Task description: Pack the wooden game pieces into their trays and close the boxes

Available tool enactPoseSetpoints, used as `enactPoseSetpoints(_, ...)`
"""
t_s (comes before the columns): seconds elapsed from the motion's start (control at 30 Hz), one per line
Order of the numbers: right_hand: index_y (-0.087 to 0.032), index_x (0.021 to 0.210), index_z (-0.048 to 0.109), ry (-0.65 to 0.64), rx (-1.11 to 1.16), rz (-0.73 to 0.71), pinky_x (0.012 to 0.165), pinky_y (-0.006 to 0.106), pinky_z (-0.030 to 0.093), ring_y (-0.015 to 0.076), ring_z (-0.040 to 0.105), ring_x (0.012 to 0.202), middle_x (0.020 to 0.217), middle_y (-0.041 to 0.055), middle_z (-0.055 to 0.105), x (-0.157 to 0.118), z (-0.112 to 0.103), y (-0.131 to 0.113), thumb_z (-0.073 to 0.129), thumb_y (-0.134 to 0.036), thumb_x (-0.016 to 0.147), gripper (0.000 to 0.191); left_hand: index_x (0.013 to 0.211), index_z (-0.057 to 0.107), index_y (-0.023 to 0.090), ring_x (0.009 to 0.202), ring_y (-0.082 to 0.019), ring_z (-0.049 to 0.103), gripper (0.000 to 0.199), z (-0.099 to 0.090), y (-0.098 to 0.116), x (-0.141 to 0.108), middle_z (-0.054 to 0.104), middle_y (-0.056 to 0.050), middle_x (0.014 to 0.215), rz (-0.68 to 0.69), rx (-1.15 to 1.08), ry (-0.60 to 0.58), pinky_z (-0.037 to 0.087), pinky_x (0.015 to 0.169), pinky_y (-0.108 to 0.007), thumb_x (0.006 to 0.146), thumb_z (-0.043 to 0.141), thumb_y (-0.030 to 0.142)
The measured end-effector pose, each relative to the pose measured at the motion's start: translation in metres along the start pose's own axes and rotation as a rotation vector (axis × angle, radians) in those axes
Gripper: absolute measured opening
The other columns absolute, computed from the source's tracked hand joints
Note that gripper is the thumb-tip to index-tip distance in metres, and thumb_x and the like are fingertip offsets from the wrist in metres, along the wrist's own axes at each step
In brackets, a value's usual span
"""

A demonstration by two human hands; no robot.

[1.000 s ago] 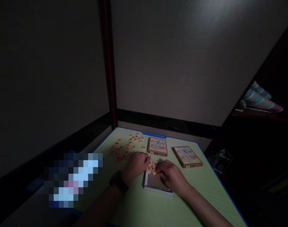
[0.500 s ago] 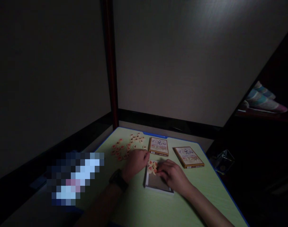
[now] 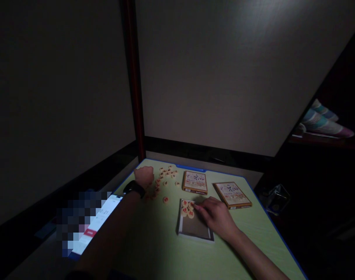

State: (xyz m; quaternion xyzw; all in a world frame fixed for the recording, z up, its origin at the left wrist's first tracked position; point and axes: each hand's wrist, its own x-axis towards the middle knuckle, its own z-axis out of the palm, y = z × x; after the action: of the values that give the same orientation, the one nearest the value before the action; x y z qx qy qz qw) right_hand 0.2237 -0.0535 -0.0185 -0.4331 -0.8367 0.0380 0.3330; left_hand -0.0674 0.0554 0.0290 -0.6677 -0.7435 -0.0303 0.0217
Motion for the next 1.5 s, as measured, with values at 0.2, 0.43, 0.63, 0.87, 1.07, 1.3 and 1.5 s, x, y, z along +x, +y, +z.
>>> enactPoseSetpoints(0.2, -0.020, 0.073, 0.069, 0.023, -0.029, -0.010, 0.061, 0.028, 0.048, 0.0180, 0.064, 0.066, 0.068, 0.0039, 0.068, 0.000, 0.000, 0.001, 0.049, -0.039, 0.100, 0.039, 0.100, 0.069, 0.009, 0.107, -0.033, 0.067, 0.033, 0.002, 0.004, 0.000, 0.071, -0.023, 0.107, 0.052, -0.018, 0.030, 0.045, 0.094, -0.048, 0.083, 0.041, 0.001)
enactPoseSetpoints(0.43, -0.019, 0.100, 0.069, 0.104, -0.056, -0.001, 0.072, 0.034, 0.057, 0.0220, 0.069, 0.082, 0.089, 0.0078, 0.074, -0.002, 0.003, 0.006, 0.049, -0.029, 0.098, 0.023, 0.101, 0.062, 0.016, 0.092, -0.020, 0.068, 0.017, 0.002, 0.023, -0.010, 0.072, -0.009, 0.097, 0.228, -0.256, 0.100, 0.050, 0.081, -0.028, 0.087, 0.053, 0.016)
enactPoseSetpoints(0.63, -0.025, 0.137, 0.054, 0.188, 0.055, -0.082, 0.091, 0.035, 0.057, 0.0208, 0.066, 0.108, 0.121, 0.0096, 0.068, -0.004, 0.005, 0.003, 0.052, -0.022, 0.097, 0.040, 0.085, 0.057, 0.020, 0.074, -0.014, 0.066, 0.026, 0.012, 0.059, -0.051, 0.070, 0.000, 0.081, 0.625, -1.139, -0.181, 0.051, 0.067, -0.024, 0.067, 0.075, 0.023)
enactPoseSetpoints(0.87, -0.026, 0.117, 0.070, 0.257, 0.051, -0.288, 0.069, 0.028, 0.055, 0.0178, 0.065, 0.085, 0.098, 0.0075, 0.068, -0.005, 0.004, -0.002, 0.056, -0.020, 0.096, 0.026, 0.086, 0.054, 0.018, 0.071, -0.013, 0.064, 0.041, 0.015, 0.078, -0.079, 0.066, 0.002, 0.075, 0.652, -1.352, -0.535, 0.049, 0.064, -0.024, 0.060, 0.084, 0.027)
enactPoseSetpoints(1.07, -0.020, 0.114, 0.070, 0.108, 0.003, -0.214, 0.078, 0.032, 0.056, 0.0203, 0.068, 0.089, 0.100, 0.0104, 0.073, -0.004, -0.002, -0.005, 0.049, -0.024, 0.100, 0.026, 0.083, 0.056, 0.017, 0.074, -0.014, 0.064, 0.035, 0.022, 0.070, -0.069, 0.068, 0.000, 0.079, 0.636, -1.300, -0.467, 0.049, 0.067, -0.026, 0.062, 0.081, 0.029)
enactPoseSetpoints(1.3, -0.021, 0.103, 0.075, -0.028, -0.116, -0.145, 0.068, 0.028, 0.053, 0.0191, 0.068, 0.074, 0.082, 0.0070, 0.074, -0.005, -0.003, -0.007, 0.049, -0.028, 0.099, 0.027, 0.060, 0.045, 0.019, 0.059, -0.011, 0.048, 0.024, 0.031, 0.063, -0.056, 0.052, 0.004, 0.059, 0.384, -0.836, 0.120, 0.033, 0.058, -0.024, 0.079, 0.060, 0.023)
enactPoseSetpoints(1.5, -0.018, 0.095, 0.076, -0.129, -0.264, -0.145, 0.069, 0.029, 0.053, 0.0205, 0.069, 0.074, 0.084, 0.0078, 0.076, -0.007, 0.006, -0.014, 0.060, -0.019, 0.089, 0.016, 0.060, 0.038, 0.021, 0.063, -0.013, 0.048, 0.031, 0.040, 0.068, -0.064, 0.052, 0.002, 0.063, 0.420, -0.587, 0.184, 0.030, 0.059, -0.026, 0.088, 0.052, 0.025)
